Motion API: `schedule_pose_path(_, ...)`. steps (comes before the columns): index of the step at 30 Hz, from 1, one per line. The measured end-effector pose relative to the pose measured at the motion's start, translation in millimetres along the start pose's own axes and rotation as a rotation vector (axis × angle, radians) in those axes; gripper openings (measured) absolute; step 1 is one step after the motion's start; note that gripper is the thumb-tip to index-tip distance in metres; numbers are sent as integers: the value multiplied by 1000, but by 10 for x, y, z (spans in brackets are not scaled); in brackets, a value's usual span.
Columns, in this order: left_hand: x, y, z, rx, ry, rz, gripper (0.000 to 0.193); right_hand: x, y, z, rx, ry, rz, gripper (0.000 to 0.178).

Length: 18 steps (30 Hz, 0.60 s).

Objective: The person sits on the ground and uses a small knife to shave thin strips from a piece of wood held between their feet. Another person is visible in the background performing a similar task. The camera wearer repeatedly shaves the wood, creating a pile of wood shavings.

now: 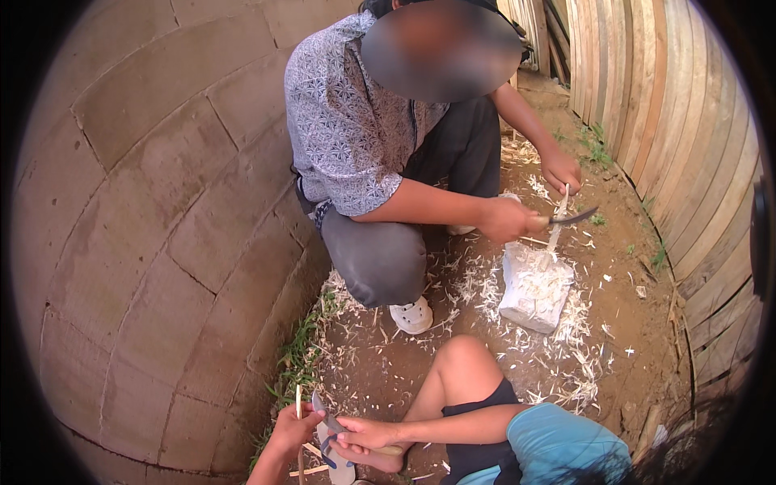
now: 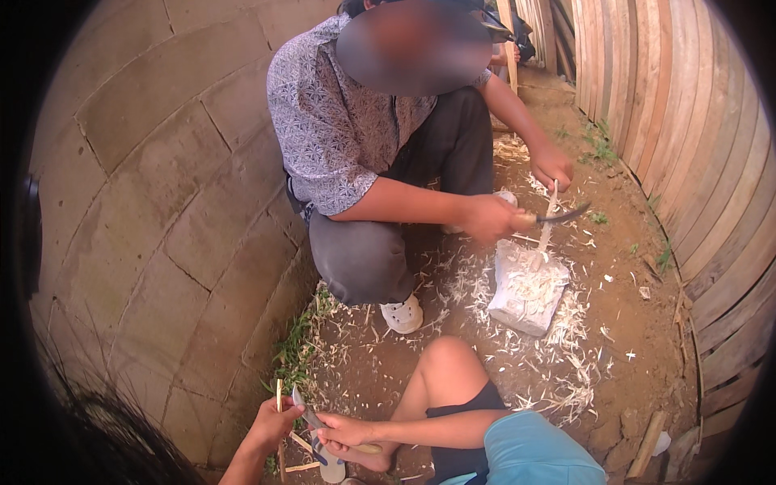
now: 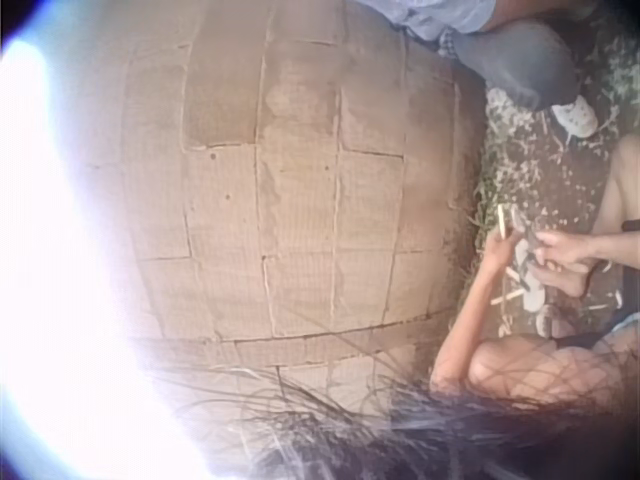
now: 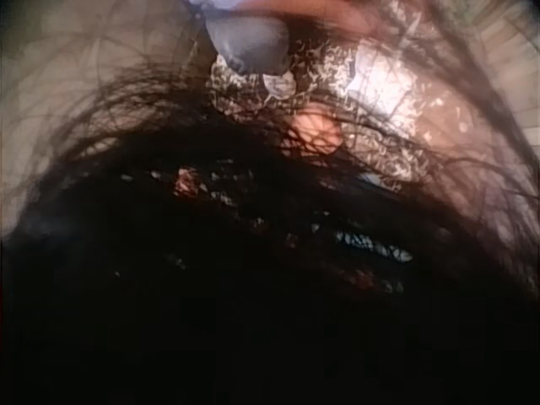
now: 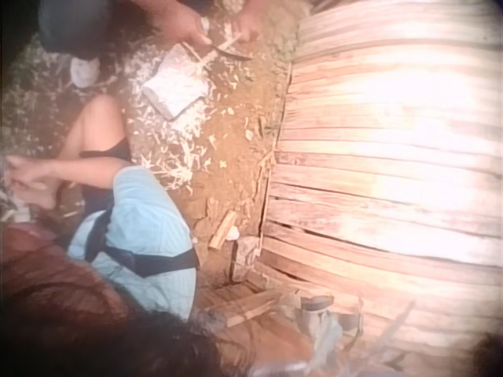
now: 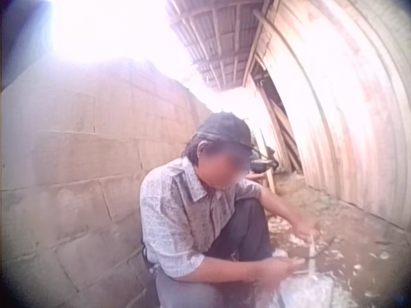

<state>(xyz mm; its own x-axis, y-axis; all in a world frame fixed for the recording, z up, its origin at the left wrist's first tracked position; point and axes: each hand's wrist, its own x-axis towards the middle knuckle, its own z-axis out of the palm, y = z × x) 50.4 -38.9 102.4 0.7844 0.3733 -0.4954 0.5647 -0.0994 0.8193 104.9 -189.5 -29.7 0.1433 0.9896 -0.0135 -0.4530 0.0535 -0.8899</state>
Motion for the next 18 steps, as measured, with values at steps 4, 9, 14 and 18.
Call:
schedule_pose_path(4, 16, 44, 40, 16, -18, 17, 10, 44, 239, -71, -102, 53, -122, 30)
schedule_pose_path(9, 86, -100, -187, 283, 348, 329, 8, -183, 84, -105, -986, 691, -254, 34)
schedule_pose_path(14, -4, 22, -343, 239, 472, 373, 7, -635, -652, 60, -1339, -298, 518, 37)
schedule_pose_path(18, -44, 127, -276, 232, 454, 356, 8, -947, -634, 372, -943, -446, 217, 38)
